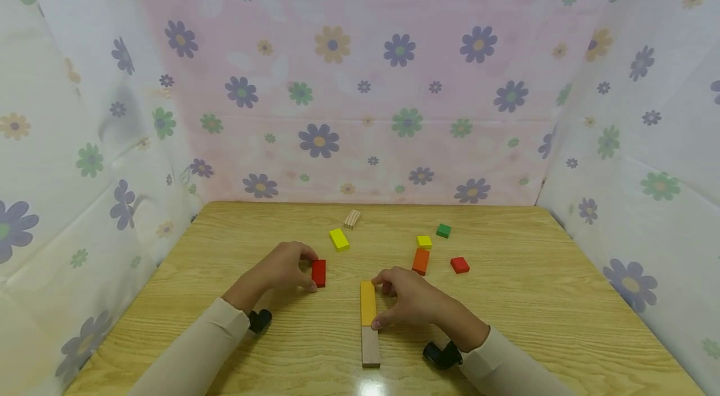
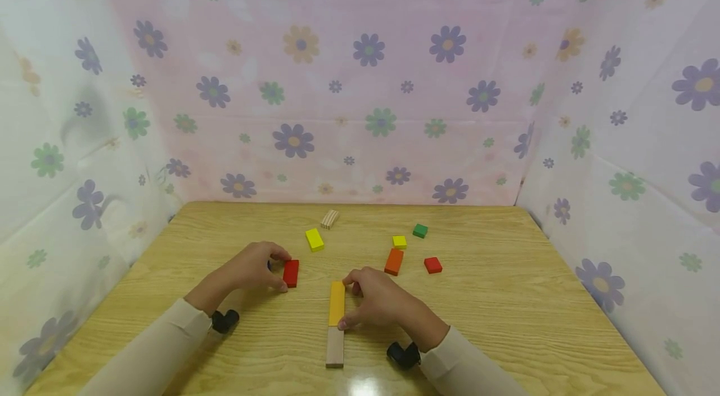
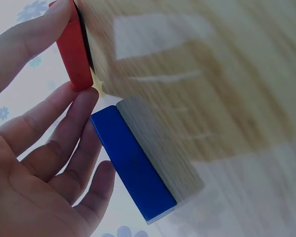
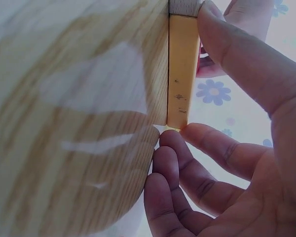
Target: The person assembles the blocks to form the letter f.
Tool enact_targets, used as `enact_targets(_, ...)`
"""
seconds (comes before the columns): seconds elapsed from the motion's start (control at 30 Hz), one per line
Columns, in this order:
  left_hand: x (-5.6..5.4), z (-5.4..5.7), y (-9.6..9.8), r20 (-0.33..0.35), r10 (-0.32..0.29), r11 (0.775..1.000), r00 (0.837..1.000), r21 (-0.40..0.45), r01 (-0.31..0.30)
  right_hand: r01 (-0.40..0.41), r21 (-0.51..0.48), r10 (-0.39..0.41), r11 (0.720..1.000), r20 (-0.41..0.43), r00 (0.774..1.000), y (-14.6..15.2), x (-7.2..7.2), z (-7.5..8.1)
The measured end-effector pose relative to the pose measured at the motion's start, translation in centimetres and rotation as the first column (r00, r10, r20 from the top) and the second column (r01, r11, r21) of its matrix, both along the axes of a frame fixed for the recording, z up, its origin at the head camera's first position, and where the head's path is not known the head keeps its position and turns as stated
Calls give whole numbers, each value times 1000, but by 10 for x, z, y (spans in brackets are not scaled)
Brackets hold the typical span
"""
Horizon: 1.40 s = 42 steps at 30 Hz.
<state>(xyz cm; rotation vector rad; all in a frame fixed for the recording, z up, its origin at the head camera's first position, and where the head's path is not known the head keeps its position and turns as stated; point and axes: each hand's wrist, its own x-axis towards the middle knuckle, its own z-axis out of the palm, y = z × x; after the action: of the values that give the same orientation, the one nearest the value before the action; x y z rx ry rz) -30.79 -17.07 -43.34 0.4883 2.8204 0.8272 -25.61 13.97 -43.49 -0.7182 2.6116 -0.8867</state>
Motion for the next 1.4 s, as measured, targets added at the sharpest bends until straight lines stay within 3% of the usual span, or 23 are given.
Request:
enact_targets(0.3, -1, 6, 4, 23, 1, 1000, 1000, 8, -1, -5, 8, 5, 1000, -3, 1000, 0, -1, 0)
enact_targets(0.73, -8, 10, 19, -5, -29, 1000, 1000, 13, 29, 14, -4, -14, 1000, 23, 1000, 1, -2, -2)
enact_targets(1.4, -17, 7, 53, -27, -98, 994, 995, 37, 99, -27, 5, 27, 1000, -15, 1000, -2, 0, -4)
